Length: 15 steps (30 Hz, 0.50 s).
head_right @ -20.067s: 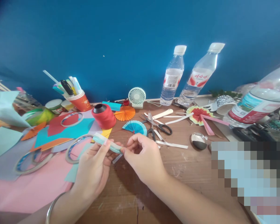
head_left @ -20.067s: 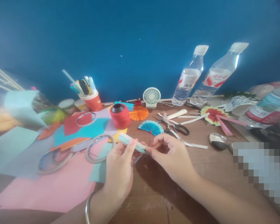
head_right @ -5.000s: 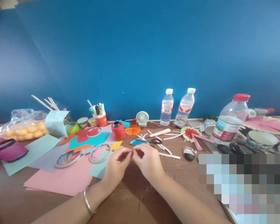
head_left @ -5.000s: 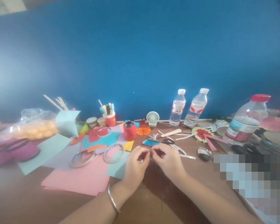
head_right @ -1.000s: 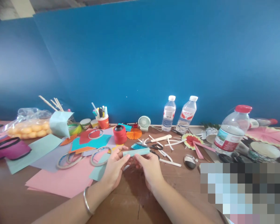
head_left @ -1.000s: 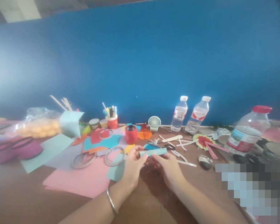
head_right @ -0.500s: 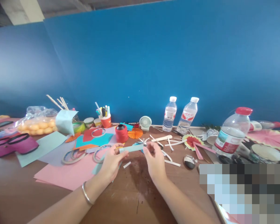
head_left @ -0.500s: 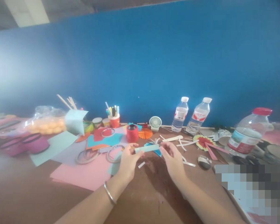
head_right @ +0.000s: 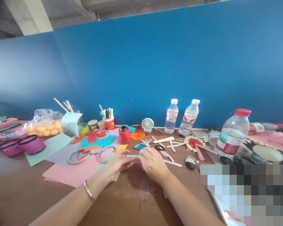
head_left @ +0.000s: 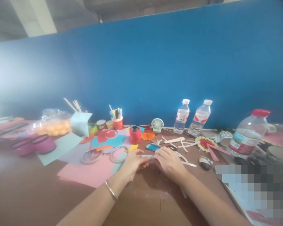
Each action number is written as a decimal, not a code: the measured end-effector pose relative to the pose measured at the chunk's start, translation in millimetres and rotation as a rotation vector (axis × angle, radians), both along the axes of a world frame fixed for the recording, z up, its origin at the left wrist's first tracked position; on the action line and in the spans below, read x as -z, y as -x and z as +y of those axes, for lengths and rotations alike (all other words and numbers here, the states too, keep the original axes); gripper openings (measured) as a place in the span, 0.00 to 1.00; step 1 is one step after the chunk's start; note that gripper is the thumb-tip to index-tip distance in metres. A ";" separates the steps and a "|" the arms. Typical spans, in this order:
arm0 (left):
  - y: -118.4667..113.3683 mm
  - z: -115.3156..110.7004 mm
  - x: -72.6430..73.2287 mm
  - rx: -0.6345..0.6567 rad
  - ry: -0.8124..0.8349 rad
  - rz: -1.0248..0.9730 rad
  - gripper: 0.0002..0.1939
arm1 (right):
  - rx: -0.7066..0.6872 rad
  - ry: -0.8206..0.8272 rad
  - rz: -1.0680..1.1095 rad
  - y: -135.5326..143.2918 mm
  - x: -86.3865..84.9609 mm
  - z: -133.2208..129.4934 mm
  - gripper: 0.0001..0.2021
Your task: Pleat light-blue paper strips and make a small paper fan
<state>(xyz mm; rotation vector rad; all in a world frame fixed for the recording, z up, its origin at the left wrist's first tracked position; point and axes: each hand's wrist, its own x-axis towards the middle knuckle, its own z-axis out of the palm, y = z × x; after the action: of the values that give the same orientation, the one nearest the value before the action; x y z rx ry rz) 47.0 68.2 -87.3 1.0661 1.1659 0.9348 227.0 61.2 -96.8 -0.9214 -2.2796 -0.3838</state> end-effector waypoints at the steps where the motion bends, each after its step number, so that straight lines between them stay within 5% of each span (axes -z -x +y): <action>1: 5.7 1.7 -2.3 0.044 -0.070 0.143 0.28 | 0.005 -0.003 -0.010 -0.1 0.8 -0.3 0.09; 3: 17.1 3.0 -8.5 0.071 -0.349 0.518 0.28 | 0.017 -0.005 -0.028 0.6 3.9 -1.3 0.10; 5: 25.4 0.2 -15.0 0.117 -0.686 0.865 0.16 | 0.027 0.017 -0.037 2.7 9.3 -2.4 0.11; 7: 28.1 -5.8 -18.4 0.345 -0.880 1.031 0.08 | 0.027 0.066 -0.049 5.6 15.7 -3.7 0.11; 15: 21.6 -12.0 13.3 0.723 -1.076 1.316 0.07 | 0.013 0.327 0.012 7.6 21.2 -15.4 0.08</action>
<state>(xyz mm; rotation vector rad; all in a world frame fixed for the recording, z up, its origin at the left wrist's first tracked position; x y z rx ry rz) 25.4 56.3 -100.6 2.9939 1.0036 0.0835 219.4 45.8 -118.0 -1.0945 -2.3675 -0.0087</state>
